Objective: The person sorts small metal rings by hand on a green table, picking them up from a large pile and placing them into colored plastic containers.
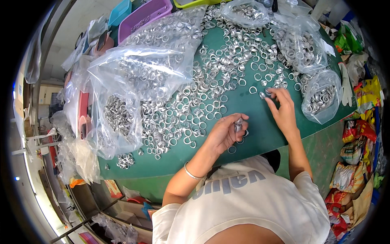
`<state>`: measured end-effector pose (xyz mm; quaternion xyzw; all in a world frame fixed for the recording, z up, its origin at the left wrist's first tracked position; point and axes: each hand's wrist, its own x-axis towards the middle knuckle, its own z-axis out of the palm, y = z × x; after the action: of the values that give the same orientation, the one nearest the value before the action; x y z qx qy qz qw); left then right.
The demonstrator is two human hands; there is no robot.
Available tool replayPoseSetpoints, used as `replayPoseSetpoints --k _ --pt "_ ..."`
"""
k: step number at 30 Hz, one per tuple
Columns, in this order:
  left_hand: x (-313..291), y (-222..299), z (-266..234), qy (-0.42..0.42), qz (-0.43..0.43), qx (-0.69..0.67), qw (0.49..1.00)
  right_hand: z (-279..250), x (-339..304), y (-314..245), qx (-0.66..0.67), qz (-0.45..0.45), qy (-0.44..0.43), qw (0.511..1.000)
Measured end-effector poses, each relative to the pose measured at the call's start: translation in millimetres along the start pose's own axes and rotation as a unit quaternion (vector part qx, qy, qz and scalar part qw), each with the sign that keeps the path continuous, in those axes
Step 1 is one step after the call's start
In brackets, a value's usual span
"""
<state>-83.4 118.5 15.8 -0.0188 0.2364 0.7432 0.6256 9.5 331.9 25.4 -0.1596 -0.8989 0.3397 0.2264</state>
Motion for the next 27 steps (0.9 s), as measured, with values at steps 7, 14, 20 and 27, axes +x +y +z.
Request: replayPoseSetpoints --k 7,14,20,27 --pt "7 -1 36 0.168 0.049 0.074 0.982 14 4 3 -0.156 -0.082 0.057 0.983" --pt "11 3 25 0.132 0.028 0.061 0.989 -2 13 7 -0.116 -0.059 0.073 0.989" --pt "22 -3 25 0.143 0.029 0.095 0.985 20 37 23 -0.155 -0.069 -0.003 0.986" --pt "31 -4 43 0.174 0.031 0.126 0.976 -4 31 9 -0.042 -0.071 0.035 0.996"
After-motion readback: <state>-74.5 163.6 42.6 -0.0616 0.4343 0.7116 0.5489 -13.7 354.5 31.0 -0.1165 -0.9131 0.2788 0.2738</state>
